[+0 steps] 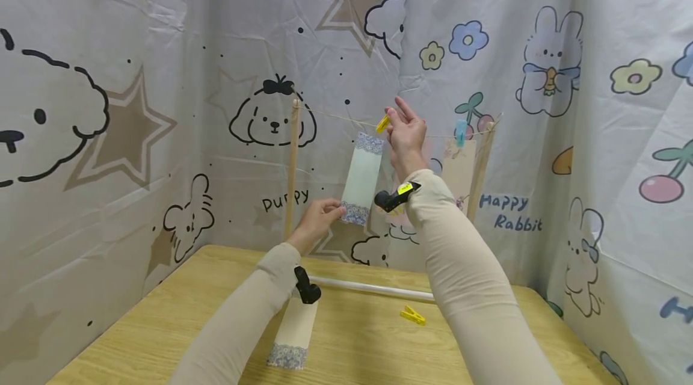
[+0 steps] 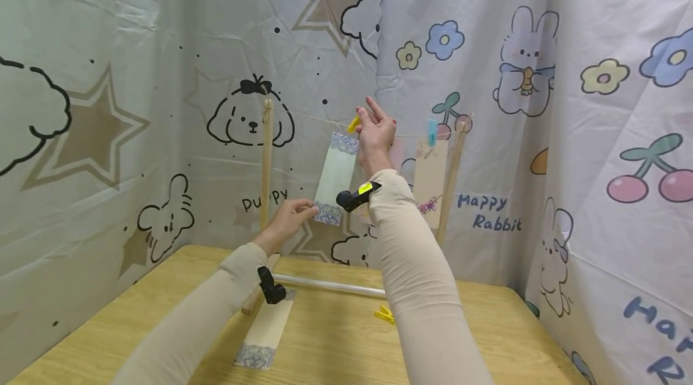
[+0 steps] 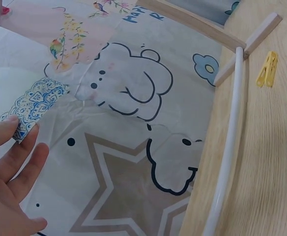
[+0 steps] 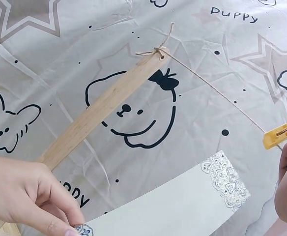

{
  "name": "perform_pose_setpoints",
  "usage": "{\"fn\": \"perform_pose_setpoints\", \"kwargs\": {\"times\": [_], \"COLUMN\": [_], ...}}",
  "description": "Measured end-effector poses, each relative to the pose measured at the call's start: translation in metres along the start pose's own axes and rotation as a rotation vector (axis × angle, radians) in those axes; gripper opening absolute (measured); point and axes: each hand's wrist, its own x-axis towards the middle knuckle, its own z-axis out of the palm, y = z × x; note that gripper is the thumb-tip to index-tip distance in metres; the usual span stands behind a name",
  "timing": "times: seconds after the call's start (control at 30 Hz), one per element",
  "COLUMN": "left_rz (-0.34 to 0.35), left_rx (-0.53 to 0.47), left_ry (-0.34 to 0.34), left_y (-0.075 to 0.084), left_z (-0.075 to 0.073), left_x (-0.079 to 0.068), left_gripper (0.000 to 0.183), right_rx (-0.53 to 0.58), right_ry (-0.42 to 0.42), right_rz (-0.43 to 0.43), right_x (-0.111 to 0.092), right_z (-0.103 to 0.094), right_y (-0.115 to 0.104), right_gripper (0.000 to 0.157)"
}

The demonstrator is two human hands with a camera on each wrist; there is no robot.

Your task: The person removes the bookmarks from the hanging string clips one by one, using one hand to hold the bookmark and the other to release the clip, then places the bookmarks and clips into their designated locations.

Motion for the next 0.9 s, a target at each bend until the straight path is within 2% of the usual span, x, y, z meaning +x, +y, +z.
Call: {"fn": "perform_pose_setpoints", "kwargs": {"times": [0.23, 0.53, 0.7, 0.9], "left_rz": [0.028, 0.069, 0.056, 0.030], "left_rx": [0.020, 0.045, 0.019, 0.008], "left_ry": [0.009, 0.008, -0.007, 0.014], "left_y": [-0.005, -0.007, -0.006, -0.006], "left_z": [-0.001, -0.001, -0.002, -0.004], "left_x": [0.003, 0.004, 0.000, -0.002], "left_gripper": [0.030, 0.028, 0.030, 0.028], "right_rx": [0.010, -0.008, -0.026, -0.019], "right_ry": [-0.003, -0.069, -0.082, -0.108], "right_rz": [-0.004, 0.028, 0.053, 0.053], "right_x": [0.000, -0.001, -0.004, -0.005], "right_z": [0.000, -0.007, -0.010, -0.013], "right_y": [-0.007, -0.018, -0.022, -0.025], "right_gripper": [0.037, 0.039, 0.041, 0.041]}}
